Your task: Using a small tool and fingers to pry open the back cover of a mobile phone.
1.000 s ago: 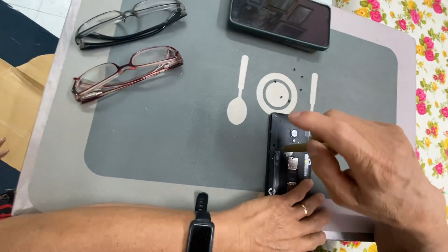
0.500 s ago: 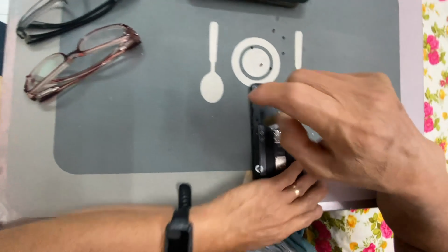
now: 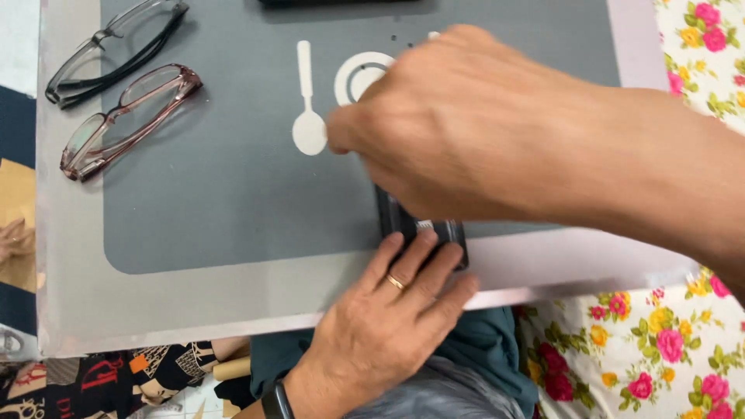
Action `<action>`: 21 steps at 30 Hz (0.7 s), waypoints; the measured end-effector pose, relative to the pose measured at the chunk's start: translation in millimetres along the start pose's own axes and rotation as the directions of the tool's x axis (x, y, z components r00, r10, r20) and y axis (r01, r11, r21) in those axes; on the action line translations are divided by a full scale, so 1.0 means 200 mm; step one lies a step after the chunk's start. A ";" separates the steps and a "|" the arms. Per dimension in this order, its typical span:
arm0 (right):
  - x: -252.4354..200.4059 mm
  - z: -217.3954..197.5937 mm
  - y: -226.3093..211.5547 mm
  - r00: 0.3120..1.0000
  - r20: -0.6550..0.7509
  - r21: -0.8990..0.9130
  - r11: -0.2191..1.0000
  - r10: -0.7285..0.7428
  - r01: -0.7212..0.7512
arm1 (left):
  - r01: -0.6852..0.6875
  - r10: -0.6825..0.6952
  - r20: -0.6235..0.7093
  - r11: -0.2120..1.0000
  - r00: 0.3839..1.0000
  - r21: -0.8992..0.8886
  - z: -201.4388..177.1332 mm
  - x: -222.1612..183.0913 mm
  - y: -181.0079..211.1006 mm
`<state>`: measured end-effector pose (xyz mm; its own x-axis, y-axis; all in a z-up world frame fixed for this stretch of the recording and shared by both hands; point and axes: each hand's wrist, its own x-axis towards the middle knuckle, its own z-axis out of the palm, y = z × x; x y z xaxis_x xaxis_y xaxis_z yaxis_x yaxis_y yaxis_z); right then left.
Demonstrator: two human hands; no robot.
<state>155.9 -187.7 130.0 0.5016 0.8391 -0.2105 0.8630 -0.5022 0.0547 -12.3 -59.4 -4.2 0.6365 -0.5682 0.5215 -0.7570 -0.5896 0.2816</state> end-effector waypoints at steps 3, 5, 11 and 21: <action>0.02 0.12 0.02 0.948 -0.290 -0.208 0.976 -0.130 0.070 | -0.003 0.003 0.035 1.000 0.999 0.000 -0.01 -0.02 0.00; 0.00 0.09 -0.01 0.954 -0.279 -0.133 0.988 -0.113 0.078 | -0.024 0.023 0.022 0.999 0.999 0.029 0.00 -0.04 0.00; -0.04 0.10 -0.07 0.951 -0.302 -0.138 0.990 -0.066 0.025 | -0.067 0.074 -0.076 0.994 0.994 0.087 0.03 -0.08 0.00; -0.10 0.14 -0.08 0.903 -0.429 -0.007 1.000 -0.028 0.027 | -0.015 0.026 -0.147 0.997 0.989 0.073 0.03 -0.11 0.02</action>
<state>131.0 -202.5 106.7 0.4546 0.8612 0.2274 0.8767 -0.4777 0.0563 -29.2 -52.8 -19.8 0.5883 -0.4930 0.6410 -0.7539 -0.6210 0.2144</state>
